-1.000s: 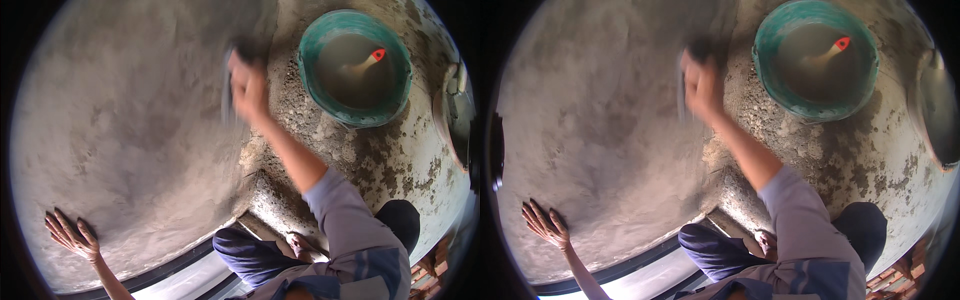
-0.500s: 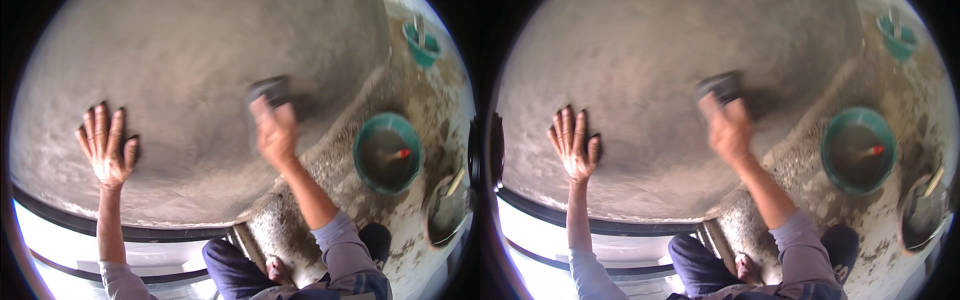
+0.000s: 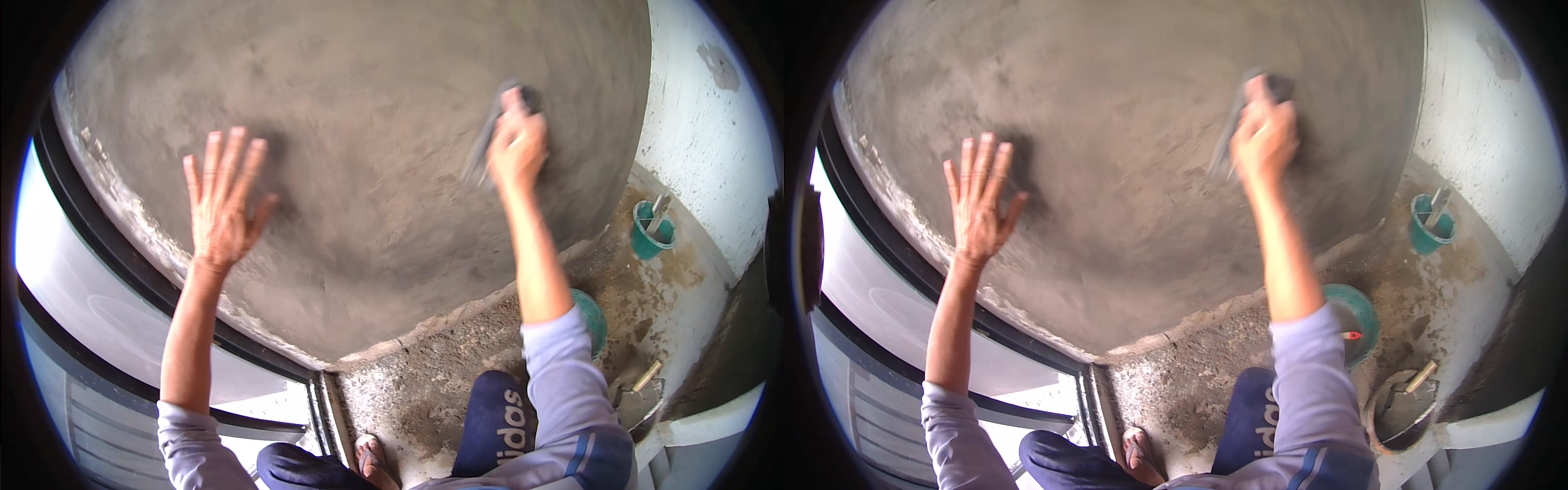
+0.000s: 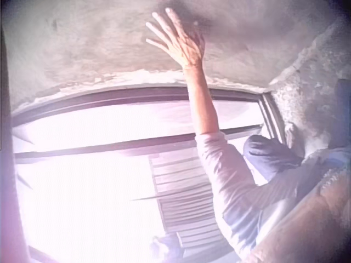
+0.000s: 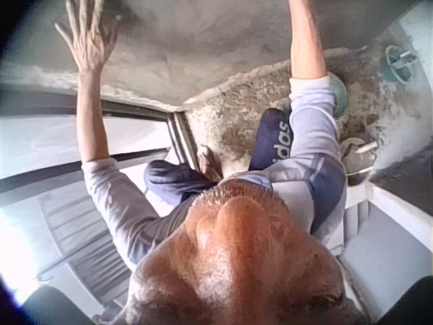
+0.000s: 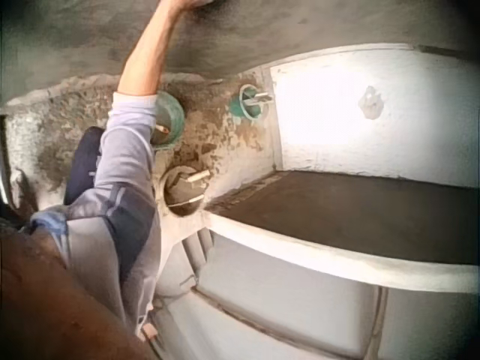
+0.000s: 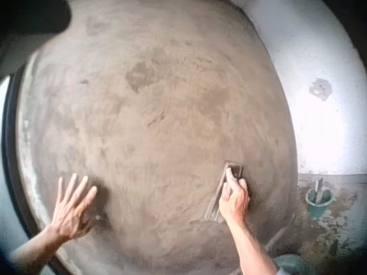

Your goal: The person smooths a newly plastered wall surface using a rectangular grout float. They repeatedly dip the float into a bucket of water and then rub it across the concrete wall in circular and sweeping motions to even out the texture.

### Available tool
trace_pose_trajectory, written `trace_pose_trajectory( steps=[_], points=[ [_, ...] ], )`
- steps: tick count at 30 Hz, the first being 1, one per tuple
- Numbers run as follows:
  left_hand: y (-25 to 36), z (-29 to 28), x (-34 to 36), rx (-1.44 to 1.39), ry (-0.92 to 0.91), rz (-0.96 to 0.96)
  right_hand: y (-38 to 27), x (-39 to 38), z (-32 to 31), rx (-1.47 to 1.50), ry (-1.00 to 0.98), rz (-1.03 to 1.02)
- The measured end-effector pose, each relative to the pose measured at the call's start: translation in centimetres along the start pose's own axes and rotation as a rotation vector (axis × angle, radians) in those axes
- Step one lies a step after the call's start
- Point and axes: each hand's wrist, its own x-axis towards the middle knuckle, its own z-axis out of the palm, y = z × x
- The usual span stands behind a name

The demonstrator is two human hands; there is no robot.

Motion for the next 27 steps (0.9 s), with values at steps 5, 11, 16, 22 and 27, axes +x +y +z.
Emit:
trace_pose_trajectory(
  steps=[5, 11, 16, 22, 27],
  points=[
    [-6.2, 1.8, -1.0, -0.006, 0.208, -0.217, -3.9, -3.5, 2.1, -0.069, -0.058, -0.297],
    [-7.6, 1.7, 1.0, 0.123, 0.294, -0.232, -0.4, 5.1, 0.2, -0.016, -0.060, -0.112],
    [-6.6, 2.7, 0.6, 0.098, 0.294, -0.247, -2.7, 3.3, 1.3, -0.003, 0.036, -0.127],
    [-7.2, 2.8, 0.3, 0.098, 0.318, -0.233, -13.6, -6.1, 3.2, 0.096, -0.368, -0.748],
    [-7.9, 2.7, 0.1, 0.101, 0.332, -0.215, -2.5, 11.7, -0.1, -0.343, -0.065, -0.221]
  ],
)
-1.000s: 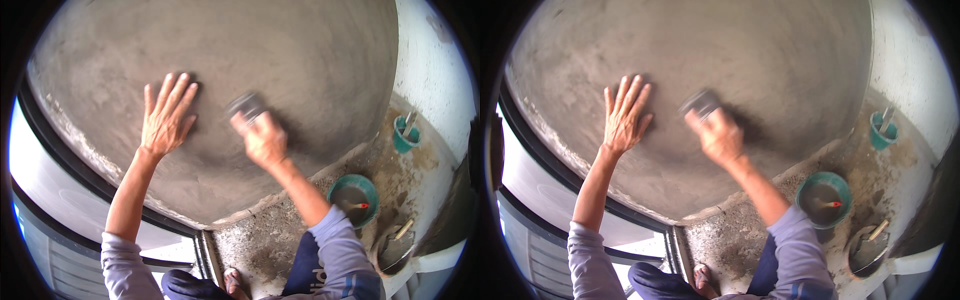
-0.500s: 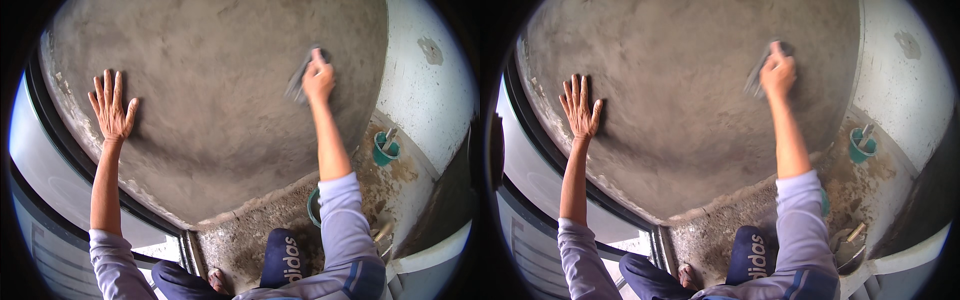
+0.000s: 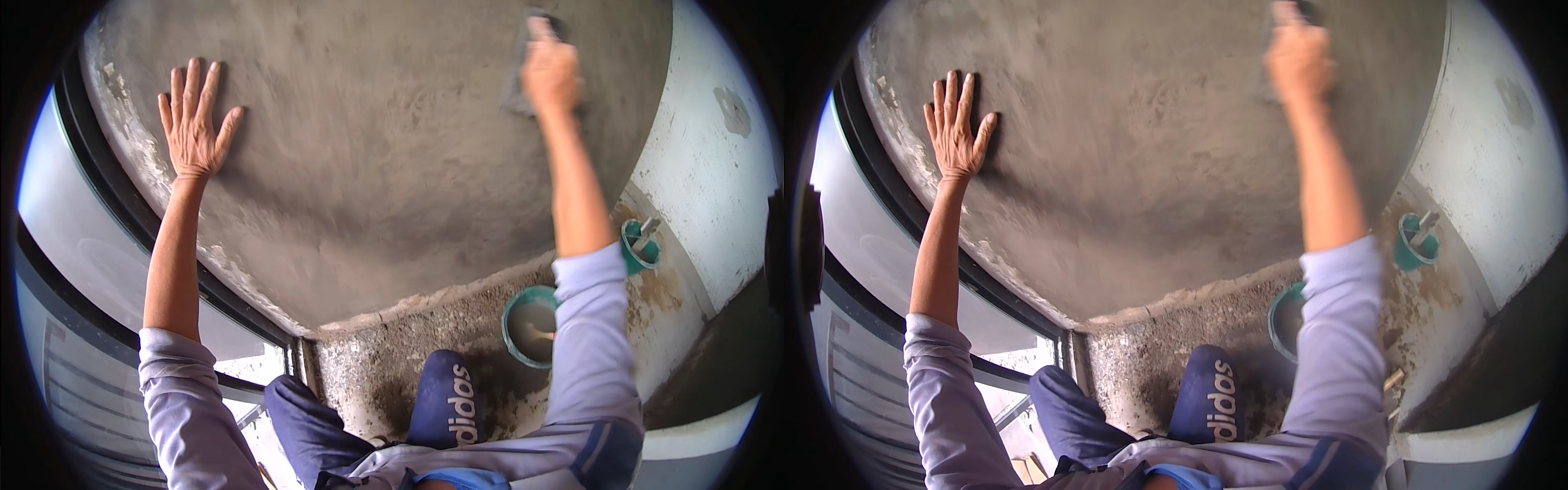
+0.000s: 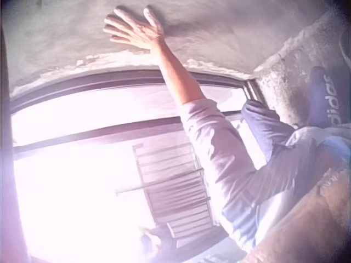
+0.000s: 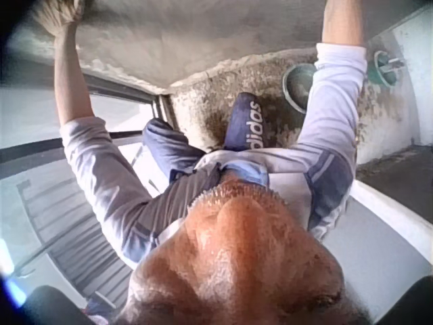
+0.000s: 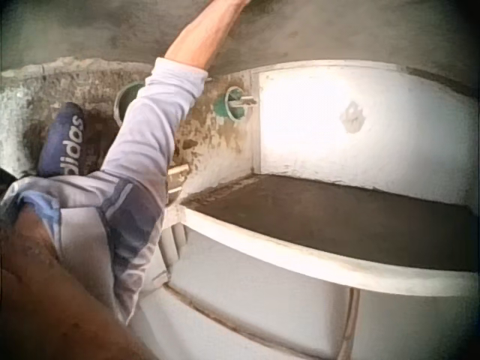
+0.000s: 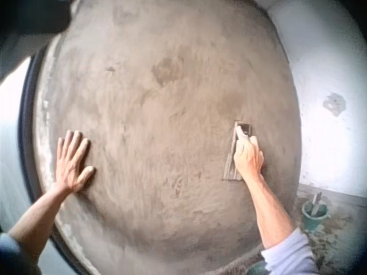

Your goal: The person smooths a newly plastered wall surface using a rectangular grout float. They repeatedly dip the float into a bucket of water and then rub it across the concrete wall in circular and sweeping motions to even out the texture.

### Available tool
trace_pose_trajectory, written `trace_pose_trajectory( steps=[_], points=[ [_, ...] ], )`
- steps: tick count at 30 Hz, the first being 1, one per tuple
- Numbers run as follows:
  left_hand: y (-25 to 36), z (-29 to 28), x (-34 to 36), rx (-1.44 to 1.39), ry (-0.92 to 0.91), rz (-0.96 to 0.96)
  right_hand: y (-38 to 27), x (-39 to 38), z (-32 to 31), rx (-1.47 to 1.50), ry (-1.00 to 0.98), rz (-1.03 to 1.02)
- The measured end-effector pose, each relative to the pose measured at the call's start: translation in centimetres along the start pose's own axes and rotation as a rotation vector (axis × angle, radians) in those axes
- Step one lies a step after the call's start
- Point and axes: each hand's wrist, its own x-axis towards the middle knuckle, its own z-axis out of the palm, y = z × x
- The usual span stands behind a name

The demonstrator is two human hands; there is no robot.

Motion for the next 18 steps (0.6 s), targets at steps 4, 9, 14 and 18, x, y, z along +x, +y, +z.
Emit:
trace_pose_trajectory(
  steps=[4, 9, 14, 18],
  points=[
    [0.6, 0.9, 0.9, -0.074, 0.122, 0.018, 14.9, -1.1, -6.9, 0.303, -0.372, 0.302],
    [0.6, 1.8, -0.2, -0.124, 0.180, 0.051, 22.8, -23.7, -10.4, 0.291, -1.487, 0.545],
    [1.2, 1.2, 0.5, -0.110, 0.204, 0.063, 27.0, -40.3, -10.9, -0.325, -2.059, 0.368],
    [0.5, 0.6, 0.0, -0.086, 0.160, 0.061, 24.0, -45.9, -10.1, -0.592, -1.984, 0.295]
  ],
)
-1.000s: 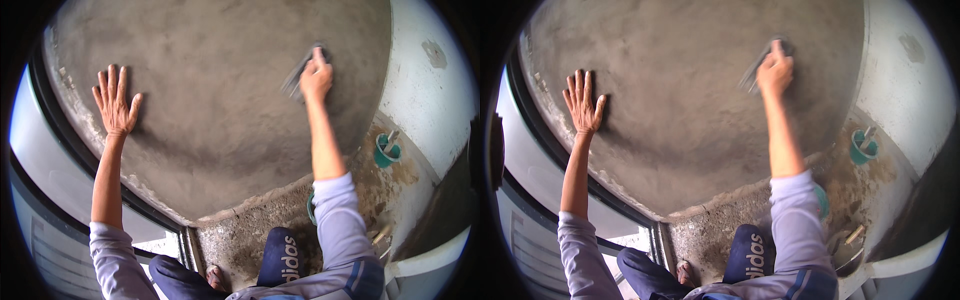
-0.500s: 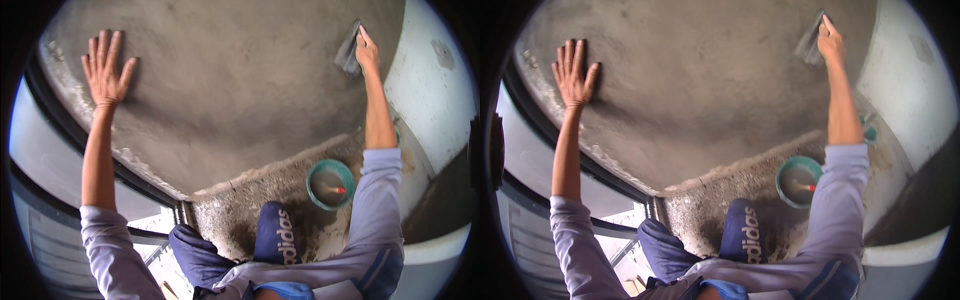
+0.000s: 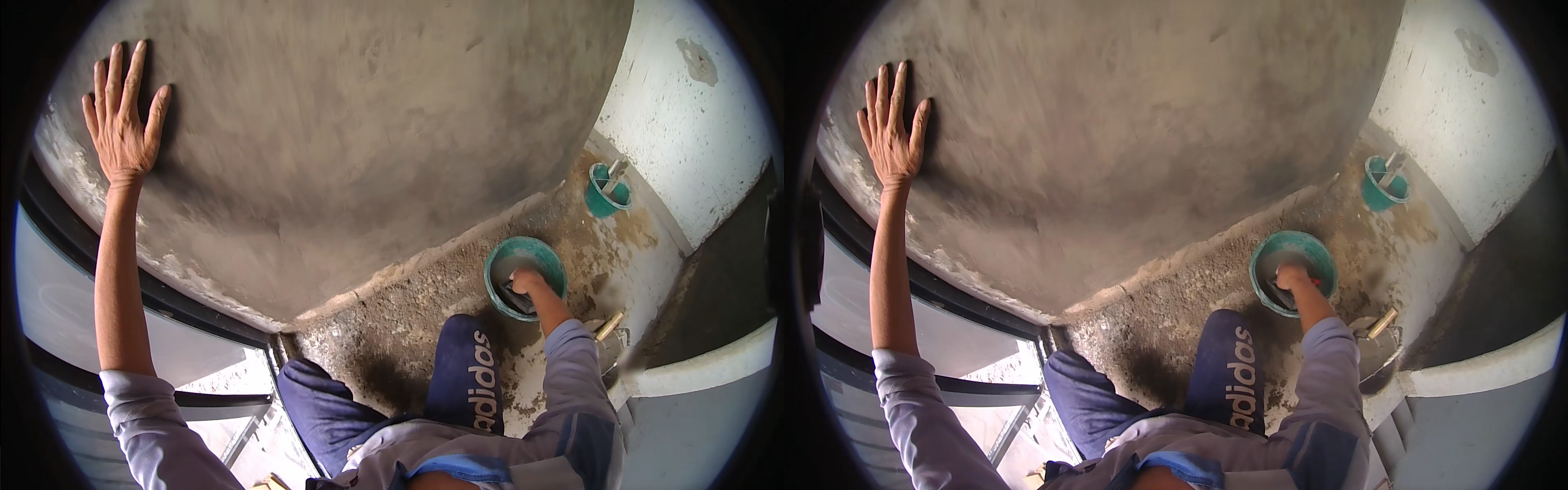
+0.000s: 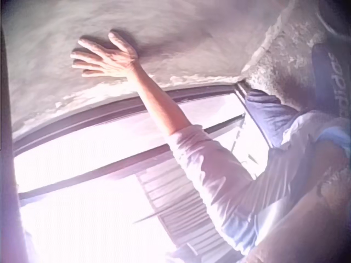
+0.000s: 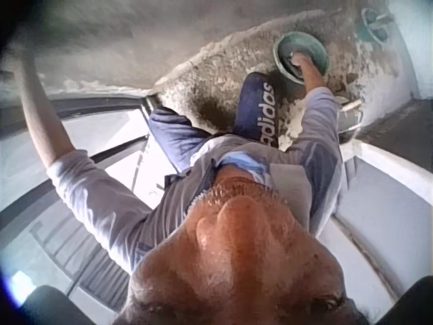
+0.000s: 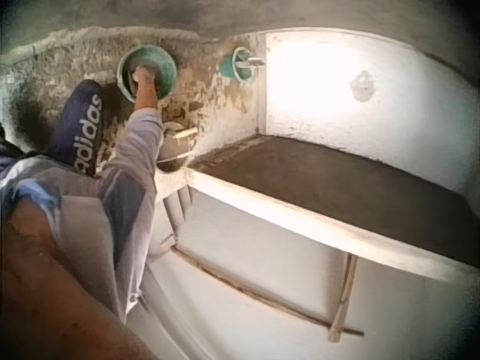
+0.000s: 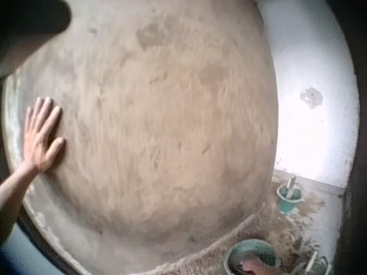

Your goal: The person smooths a newly plastered wall surface using a rectangular grout float. They repeatedly dip the float into a bucket of water and then rub it across the concrete wall in circular and sweeping motions to even out the texture.

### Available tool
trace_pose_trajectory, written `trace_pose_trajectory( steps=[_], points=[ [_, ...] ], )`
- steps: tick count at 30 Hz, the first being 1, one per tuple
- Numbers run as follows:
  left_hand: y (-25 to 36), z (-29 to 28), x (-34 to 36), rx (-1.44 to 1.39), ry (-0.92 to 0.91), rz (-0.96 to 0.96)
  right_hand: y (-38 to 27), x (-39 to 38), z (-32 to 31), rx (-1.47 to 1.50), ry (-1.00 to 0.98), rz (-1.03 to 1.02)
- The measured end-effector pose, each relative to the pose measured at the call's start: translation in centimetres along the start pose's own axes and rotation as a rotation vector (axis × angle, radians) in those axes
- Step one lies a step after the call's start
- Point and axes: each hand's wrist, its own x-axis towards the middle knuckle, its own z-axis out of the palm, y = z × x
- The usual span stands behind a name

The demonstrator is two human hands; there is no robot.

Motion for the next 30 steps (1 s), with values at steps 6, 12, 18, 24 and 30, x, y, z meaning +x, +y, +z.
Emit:
trace_pose_trajectory(
  steps=[6, 12, 18, 24, 30],
  points=[
    [0.5, 0.4, -0.2, 0.009, -0.024, -0.001, -0.3, -1.8, 1.1, -0.094, 0.077, 0.010],
    [0.4, 0.0, 0.2, 0.021, -0.025, -0.013, 3.5, -6.8, -3.6, 0.492, 0.440, -0.063],
    [0.7, -0.2, 0.4, 0.016, -0.038, -0.017, -10.1, -14.5, -18.8, 0.976, 1.515, -0.484],
    [1.4, 0.0, -0.5, -0.005, -0.066, -0.057, -22.6, -19.1, -31.9, 0.824, 2.075, -0.673],
    [0.1, -1.1, 0.6, 0.007, -0.062, -0.051, -18.8, -19.1, -37.6, 0.802, 2.168, -0.452]
  ],
)
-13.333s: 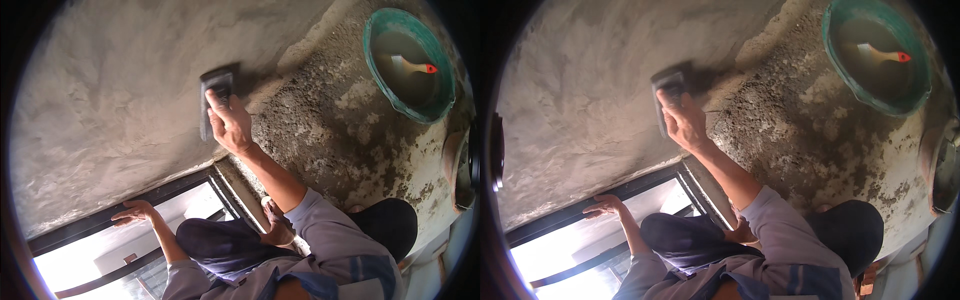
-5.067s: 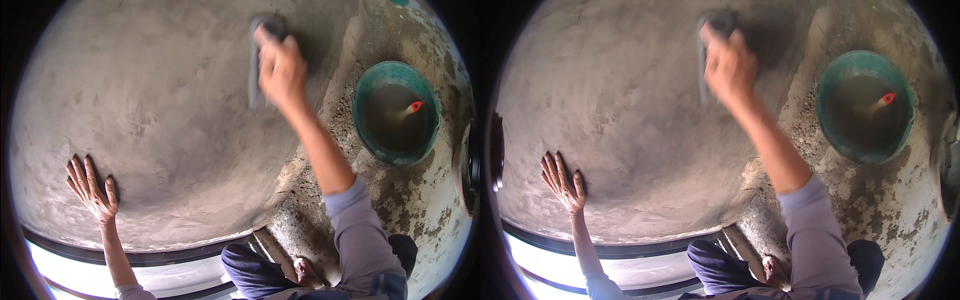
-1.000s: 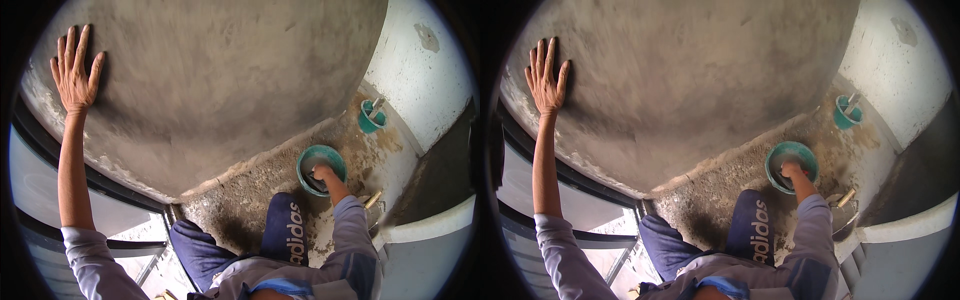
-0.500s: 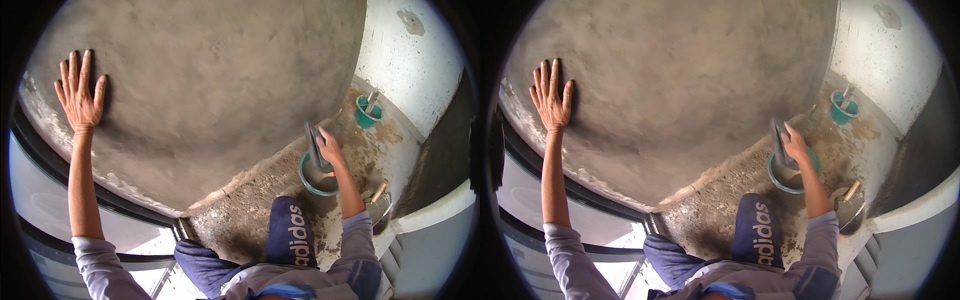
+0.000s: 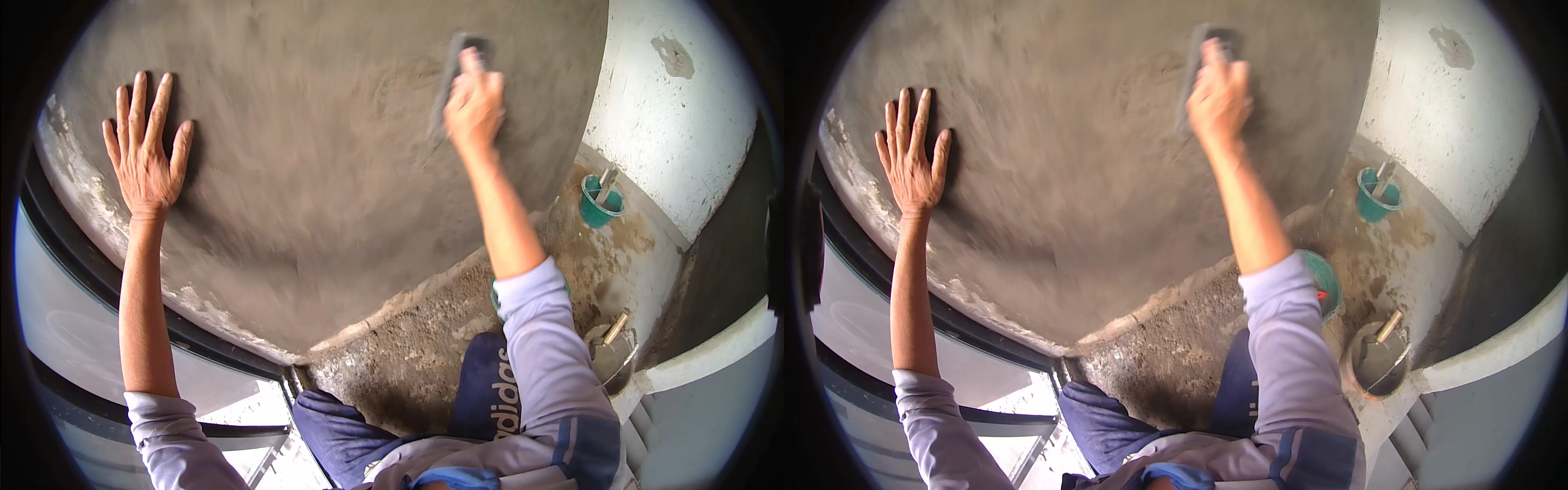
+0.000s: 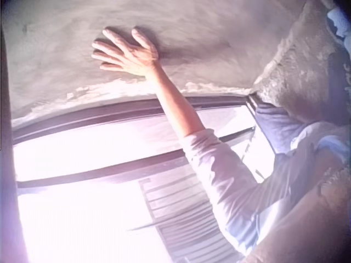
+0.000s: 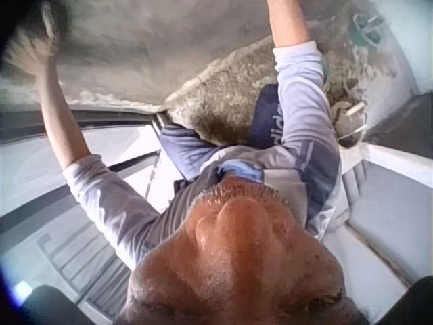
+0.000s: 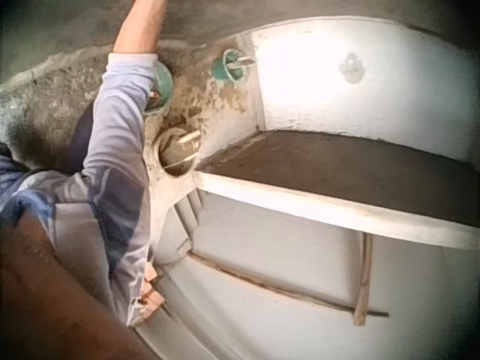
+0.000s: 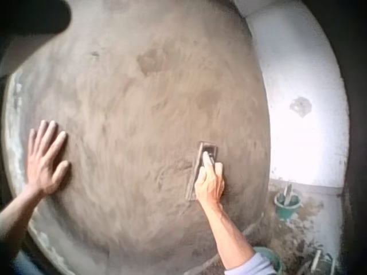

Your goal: The person smooths a newly plastered wall surface using a rectangular grout float. They repeatedly dip the float into a bucket of water and then rub it across the concrete wall in circular and sweeping motions to even out the texture.

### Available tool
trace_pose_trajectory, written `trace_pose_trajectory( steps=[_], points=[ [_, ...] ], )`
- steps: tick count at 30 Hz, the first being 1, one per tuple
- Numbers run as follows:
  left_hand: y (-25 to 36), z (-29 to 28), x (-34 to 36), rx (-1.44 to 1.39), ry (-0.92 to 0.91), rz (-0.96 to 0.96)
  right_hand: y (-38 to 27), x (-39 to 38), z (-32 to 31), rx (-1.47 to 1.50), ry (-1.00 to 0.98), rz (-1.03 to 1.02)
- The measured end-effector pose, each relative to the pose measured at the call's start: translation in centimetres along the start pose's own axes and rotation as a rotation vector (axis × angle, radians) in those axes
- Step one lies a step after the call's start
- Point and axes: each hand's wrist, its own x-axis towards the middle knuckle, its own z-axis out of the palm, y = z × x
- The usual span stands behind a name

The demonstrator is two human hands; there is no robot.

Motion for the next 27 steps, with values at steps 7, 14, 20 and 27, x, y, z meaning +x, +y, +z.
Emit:
trace_pose_trajectory(
  steps=[7, 14, 20, 27],
  points=[
    [0.9, 0.7, -1.2, -0.019, -0.006, -0.020, -3.6, -12.1, -2.2, 0.094, -0.325, -0.073],
    [0.3, 0.1, 0.1, 0.009, 0.016, -0.007, 2.9, 1.9, -0.5, 0.031, 0.020, 0.066],
    [1.3, 0.8, -1.3, -0.009, -0.012, -0.014, -3.1, -11.1, -2.0, 0.191, -0.281, -0.162],
    [0.4, 0.5, -0.1, -0.005, 0.028, -0.010, 6.3, 6.4, -0.8, -0.065, 0.032, 0.146]
  ],
)
